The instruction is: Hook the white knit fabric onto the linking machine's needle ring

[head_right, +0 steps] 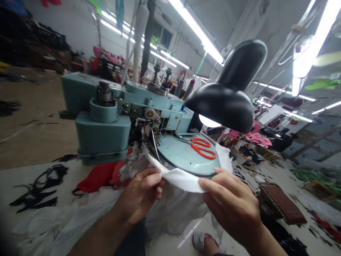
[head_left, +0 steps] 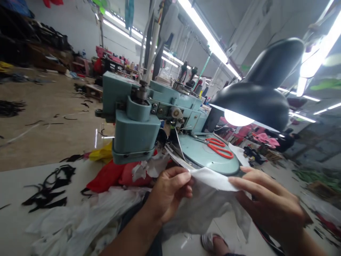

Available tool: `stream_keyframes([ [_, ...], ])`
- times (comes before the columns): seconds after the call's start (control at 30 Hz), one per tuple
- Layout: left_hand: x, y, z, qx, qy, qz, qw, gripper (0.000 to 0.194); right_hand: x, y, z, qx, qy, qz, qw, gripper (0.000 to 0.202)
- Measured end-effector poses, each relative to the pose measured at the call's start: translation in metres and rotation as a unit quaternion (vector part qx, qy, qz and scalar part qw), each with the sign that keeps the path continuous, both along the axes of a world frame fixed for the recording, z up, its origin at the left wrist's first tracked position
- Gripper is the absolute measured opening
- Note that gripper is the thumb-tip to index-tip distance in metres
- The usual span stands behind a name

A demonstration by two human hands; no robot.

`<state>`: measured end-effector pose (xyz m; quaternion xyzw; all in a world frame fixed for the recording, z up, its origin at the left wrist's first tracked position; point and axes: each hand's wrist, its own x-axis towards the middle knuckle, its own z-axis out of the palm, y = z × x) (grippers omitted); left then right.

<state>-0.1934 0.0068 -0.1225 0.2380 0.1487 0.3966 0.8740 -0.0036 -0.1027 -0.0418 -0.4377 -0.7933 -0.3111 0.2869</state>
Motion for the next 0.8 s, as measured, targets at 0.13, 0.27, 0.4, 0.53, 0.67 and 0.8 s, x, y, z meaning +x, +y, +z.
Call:
stream_keyframes([
  [0.13, -0.0002, 0.0010, -0.0010, -0.007, -0.008, -0.008, 1.000, 0.028, -0.0011, 0.0019, 0.0005, 0.001, -0.008, 0.006, 1.000, 0.020],
  [0.27, -0.0004, 0.0007, -0.0018, -0.009, -0.004, -0.008, 1.000, 0.028, -0.0016, 0.0036, 0.0001, 0.004, -0.004, -0.002, 1.000, 0.022],
  [0.4, -0.0004, 0.0010, -0.0011, -0.007, 0.000, -0.005, 1.000, 0.027, -0.0020, 0.0050, -0.0001, 0.008, 0.001, -0.007, 1.000, 0.022],
  [0.53, -0.0004, 0.0001, 0.0017, -0.035, -0.004, -0.007, 0.999, 0.028, -0.0030, 0.0065, -0.0003, 0.014, 0.000, -0.011, 1.000, 0.018],
  [0.67, 0.0005, -0.0028, 0.0039, -0.057, -0.007, 0.004, 0.998, 0.028, -0.0031, 0.0075, -0.0022, 0.005, -0.002, -0.017, 1.000, 0.017],
  [0.8, 0.0029, -0.0053, 0.0002, -0.046, 0.009, 0.011, 0.999, 0.028, -0.0017, 0.0079, -0.0046, -0.001, -0.002, -0.019, 1.000, 0.017],
])
